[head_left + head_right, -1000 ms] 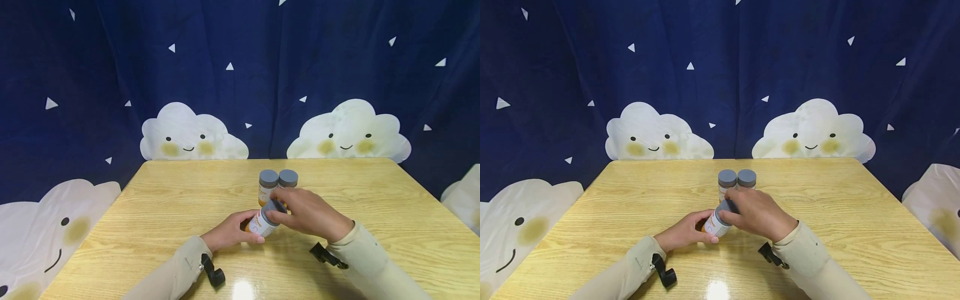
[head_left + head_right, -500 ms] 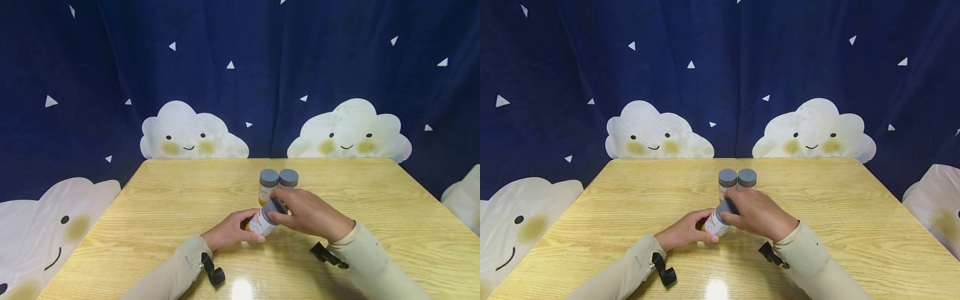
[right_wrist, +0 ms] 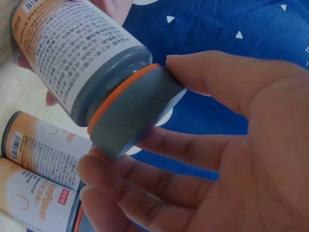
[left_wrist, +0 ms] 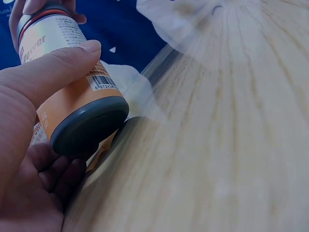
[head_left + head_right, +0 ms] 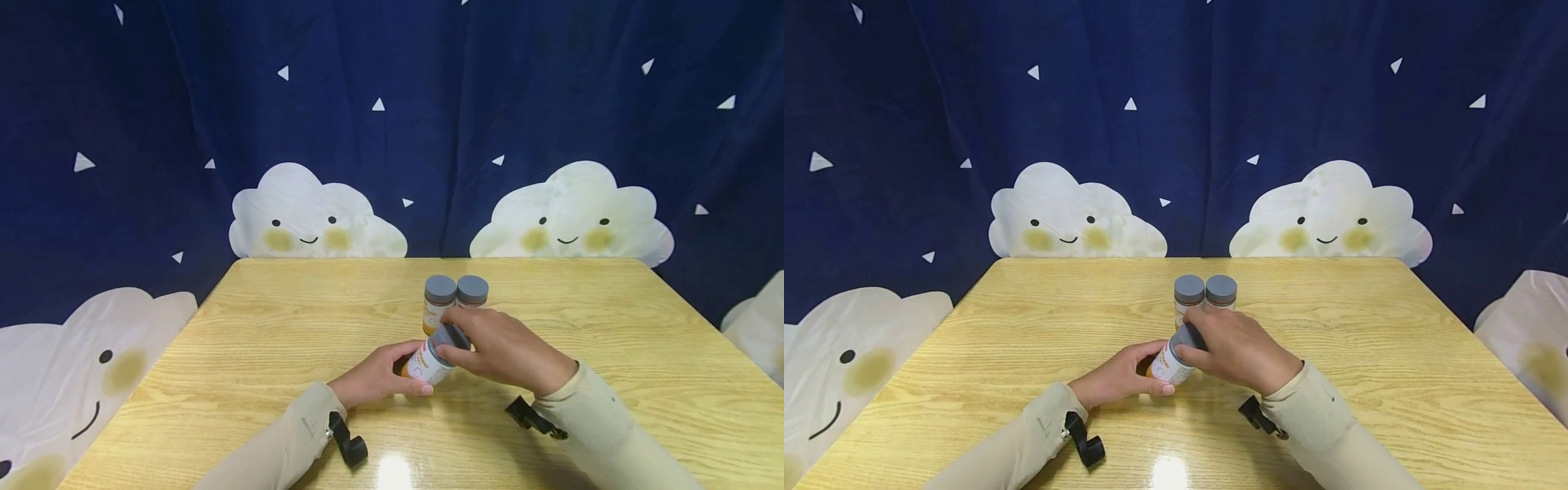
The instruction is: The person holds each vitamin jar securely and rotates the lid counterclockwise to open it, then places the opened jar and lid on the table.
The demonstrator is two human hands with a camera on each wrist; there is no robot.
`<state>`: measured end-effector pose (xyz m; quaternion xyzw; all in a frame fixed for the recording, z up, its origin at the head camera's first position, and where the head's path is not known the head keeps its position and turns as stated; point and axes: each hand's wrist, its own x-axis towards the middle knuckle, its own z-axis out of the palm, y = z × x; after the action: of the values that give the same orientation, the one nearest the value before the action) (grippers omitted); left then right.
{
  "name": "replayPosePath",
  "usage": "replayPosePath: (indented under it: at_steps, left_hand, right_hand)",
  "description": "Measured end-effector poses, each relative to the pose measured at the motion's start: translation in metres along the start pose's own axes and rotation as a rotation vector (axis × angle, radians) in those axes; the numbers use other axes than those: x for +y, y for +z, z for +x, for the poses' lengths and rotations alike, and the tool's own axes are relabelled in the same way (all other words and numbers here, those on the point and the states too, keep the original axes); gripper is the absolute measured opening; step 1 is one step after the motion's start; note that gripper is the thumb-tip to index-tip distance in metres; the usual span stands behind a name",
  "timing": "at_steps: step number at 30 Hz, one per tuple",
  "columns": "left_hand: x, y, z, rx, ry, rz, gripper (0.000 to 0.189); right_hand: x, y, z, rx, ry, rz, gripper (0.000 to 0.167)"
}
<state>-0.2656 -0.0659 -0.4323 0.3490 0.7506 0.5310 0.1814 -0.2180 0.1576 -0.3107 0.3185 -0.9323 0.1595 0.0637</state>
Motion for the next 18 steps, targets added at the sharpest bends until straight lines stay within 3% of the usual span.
replayPosePath:
  at_steps: [18]
  left_hand:
    - [0.0016,0.0005,0.0002,-0.003,0.001,0.002,0.055]
  right_hand:
    - [-0.0002,-0.0005,0.0006,-0.018,-0.021,-0.006,0.032]
